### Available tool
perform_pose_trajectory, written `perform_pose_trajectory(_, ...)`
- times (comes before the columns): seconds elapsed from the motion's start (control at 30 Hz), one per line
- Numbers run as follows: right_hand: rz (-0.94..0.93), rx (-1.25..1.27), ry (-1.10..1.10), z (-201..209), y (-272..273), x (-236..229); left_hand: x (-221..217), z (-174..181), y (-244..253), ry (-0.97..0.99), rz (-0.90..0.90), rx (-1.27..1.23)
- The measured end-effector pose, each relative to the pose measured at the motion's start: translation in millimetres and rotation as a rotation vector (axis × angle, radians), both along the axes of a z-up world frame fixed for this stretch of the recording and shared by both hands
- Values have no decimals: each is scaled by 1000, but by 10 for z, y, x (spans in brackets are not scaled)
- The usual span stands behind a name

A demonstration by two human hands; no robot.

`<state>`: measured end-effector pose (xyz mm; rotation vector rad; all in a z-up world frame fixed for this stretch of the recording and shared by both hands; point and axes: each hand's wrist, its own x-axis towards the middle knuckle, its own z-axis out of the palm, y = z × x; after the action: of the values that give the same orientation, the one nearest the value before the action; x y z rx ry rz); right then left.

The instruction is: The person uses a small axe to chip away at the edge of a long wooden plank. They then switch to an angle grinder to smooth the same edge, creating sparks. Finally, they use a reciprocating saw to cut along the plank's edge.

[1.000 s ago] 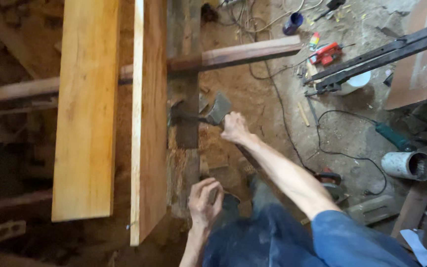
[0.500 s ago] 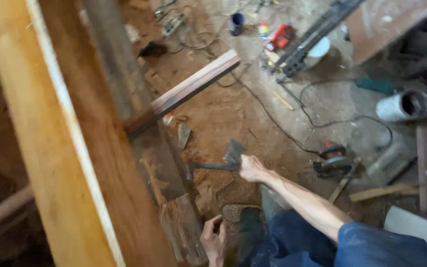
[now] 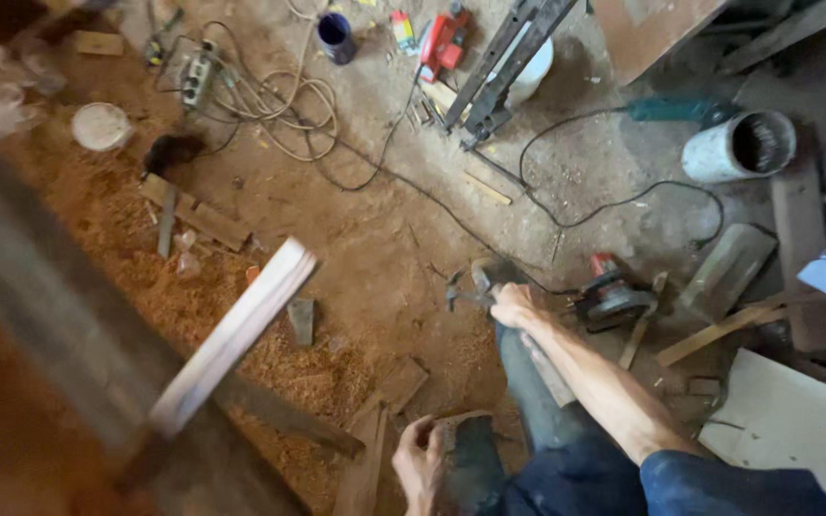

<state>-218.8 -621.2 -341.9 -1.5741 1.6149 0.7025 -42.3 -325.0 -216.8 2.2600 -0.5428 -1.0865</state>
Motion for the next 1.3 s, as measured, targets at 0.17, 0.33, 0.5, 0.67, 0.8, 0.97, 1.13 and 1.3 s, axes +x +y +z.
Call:
perform_pose_trajectory(0.17,-71,60,-4,-1192,-751,-281,-426,-551,-1520,161,-60,25)
perform_pose_trajectory(0.33,-57,155,65,-1941,-1380,-481,-759,-1044,-2639,213,-49,-107)
perform_pose_trajectory(0.5,26,-42,88,-2319,-1755,-533,-855,-1438,-3112,156,-119,-76)
perform_pose_trajectory(0.67,60,-28,151,-2441,-1894,-570,-752,-1707,-3008,213,-68,100)
perform_pose_trajectory(0.8,218,-2,79,-2201,-1853,-589,-613,-1728,-2849,177,-98,214)
perform_pose_trajectory(0.97,23,65,-46,-1709,-1312,-685,-481,-1494,-2731,116,-186,259)
perform_pose_trajectory(1.13,-179,83,-26,-1196,-798,-849,-571,-1306,-2831,160,-241,225)
perform_pose_trajectory(1.3,-204,0,-55,-789,-636,-953,-614,-1152,-2959,229,-214,126)
